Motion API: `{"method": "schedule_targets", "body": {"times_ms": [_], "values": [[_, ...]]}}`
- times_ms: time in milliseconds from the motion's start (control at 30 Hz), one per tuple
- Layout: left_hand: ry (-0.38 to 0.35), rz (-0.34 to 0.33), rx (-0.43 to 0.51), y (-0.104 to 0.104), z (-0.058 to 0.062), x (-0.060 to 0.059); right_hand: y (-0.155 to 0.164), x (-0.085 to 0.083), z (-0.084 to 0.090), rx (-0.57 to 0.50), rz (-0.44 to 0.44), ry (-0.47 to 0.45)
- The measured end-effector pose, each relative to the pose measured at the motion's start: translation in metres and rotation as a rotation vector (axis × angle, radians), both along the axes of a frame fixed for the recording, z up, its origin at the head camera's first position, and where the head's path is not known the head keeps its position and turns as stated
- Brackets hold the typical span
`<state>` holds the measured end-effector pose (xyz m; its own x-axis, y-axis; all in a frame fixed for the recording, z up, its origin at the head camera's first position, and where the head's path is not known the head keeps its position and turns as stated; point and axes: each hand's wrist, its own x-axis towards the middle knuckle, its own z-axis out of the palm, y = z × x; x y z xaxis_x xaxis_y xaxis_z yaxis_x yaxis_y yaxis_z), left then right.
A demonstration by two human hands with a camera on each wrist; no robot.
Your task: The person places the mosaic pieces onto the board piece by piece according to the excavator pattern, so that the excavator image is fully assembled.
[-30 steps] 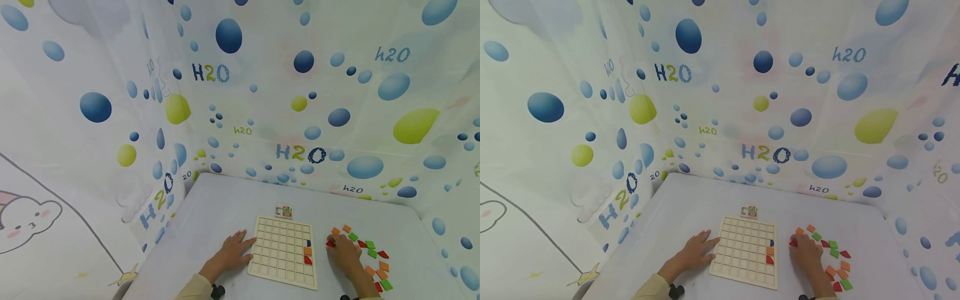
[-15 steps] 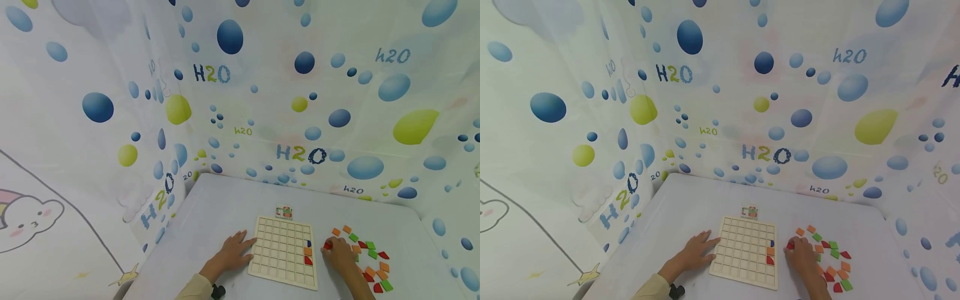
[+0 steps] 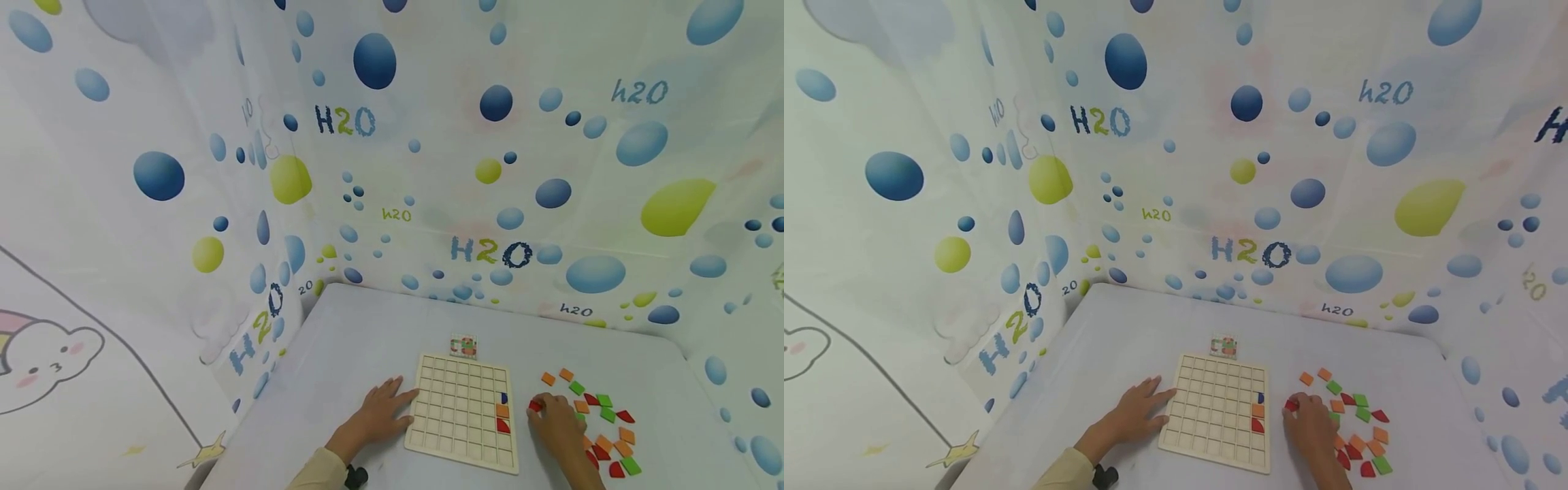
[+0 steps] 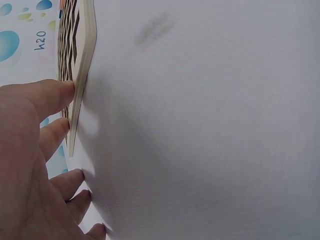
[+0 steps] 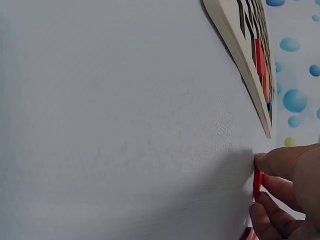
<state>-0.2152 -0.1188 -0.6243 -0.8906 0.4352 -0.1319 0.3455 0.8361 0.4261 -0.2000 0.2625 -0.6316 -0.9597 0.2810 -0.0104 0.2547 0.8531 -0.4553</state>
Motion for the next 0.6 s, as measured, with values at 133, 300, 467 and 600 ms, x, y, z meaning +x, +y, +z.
{"method": "schedule_targets", "body": {"times_ms": [133,300,467,600], "values": [[0.001,-0.008,0.003,0.0,0.0,-0.001,0.0,0.002,0.0,-0.009,0.008,-0.028],[-0.001,-0.005,0.011,0.0,0.0,0.0,-0.002,0.008,0.0,-0.083,0.065,-0.085],[0.007,-0.004,0.012,0.001,0.003,0.001,-0.002,0.016,-0.001,-0.109,0.097,-0.117],[-0.001,-0.007,0.021,0.0,0.005,0.002,-0.003,0.023,-0.001,-0.082,0.119,-0.116]]}}
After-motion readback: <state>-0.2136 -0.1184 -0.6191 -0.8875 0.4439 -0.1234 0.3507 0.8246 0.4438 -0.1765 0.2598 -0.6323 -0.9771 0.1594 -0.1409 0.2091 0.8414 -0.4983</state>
